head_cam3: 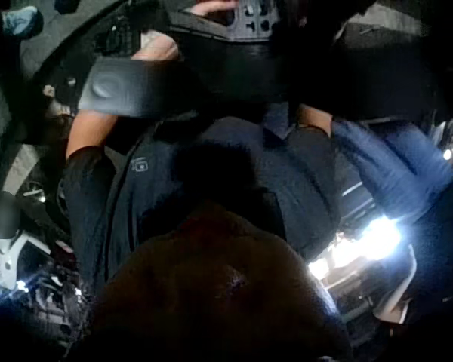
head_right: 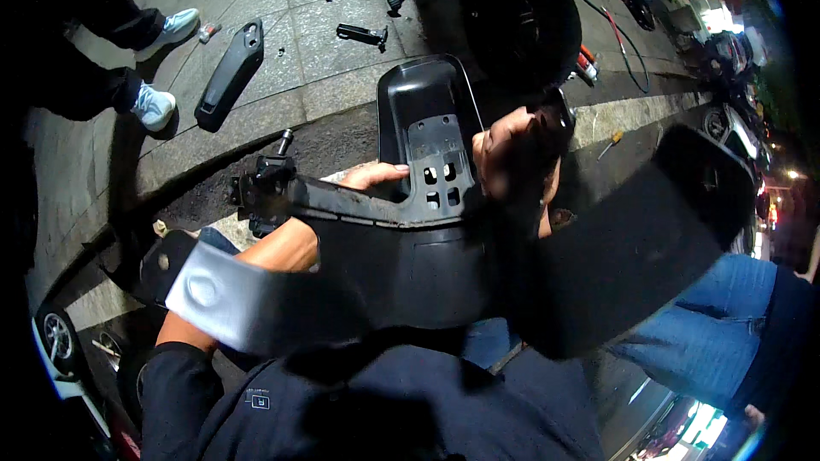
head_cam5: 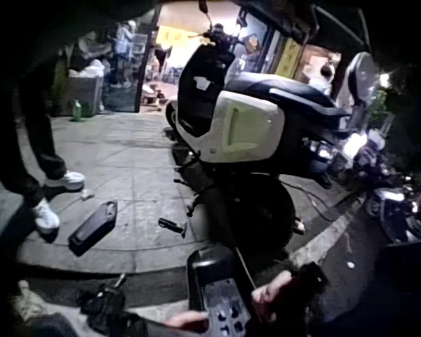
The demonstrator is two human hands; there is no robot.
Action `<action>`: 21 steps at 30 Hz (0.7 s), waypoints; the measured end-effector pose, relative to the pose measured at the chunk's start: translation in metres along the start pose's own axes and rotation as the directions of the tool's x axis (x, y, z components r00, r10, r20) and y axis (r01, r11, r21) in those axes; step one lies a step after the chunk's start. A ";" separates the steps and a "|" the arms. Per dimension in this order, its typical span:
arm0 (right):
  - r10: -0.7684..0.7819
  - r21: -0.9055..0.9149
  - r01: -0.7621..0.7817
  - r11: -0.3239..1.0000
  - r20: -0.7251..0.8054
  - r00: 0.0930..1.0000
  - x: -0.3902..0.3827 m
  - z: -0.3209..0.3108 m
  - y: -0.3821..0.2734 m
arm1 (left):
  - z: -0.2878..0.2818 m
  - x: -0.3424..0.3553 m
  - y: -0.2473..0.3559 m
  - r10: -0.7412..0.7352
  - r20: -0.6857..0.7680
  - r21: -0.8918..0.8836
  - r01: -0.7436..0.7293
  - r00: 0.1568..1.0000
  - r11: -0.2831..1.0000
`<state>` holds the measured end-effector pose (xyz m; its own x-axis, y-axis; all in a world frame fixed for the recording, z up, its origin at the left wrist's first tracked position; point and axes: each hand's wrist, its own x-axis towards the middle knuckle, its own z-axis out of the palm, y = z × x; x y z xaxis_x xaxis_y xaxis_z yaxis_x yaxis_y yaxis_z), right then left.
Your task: The person removes the rear mudguard assembly from a scooter using an electric impact wrench, then disassembles the mudguard components and brackets using the impact wrench and by hand.
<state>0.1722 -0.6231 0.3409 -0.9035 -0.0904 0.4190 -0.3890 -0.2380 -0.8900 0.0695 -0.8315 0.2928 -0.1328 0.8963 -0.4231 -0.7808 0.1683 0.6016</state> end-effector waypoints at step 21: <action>0.079 0.116 -0.075 0.990 -0.028 0.997 -0.006 -0.031 0.029 | -0.050 0.046 -0.003 -0.208 -0.041 0.114 0.212 0.977 0.971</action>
<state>0.1606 -0.5996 0.3071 -0.9359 -0.0818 0.3425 -0.2966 -0.3412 -0.8920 0.0348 -0.8116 0.2380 0.0076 0.8239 -0.5666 -0.7165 0.3998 0.5717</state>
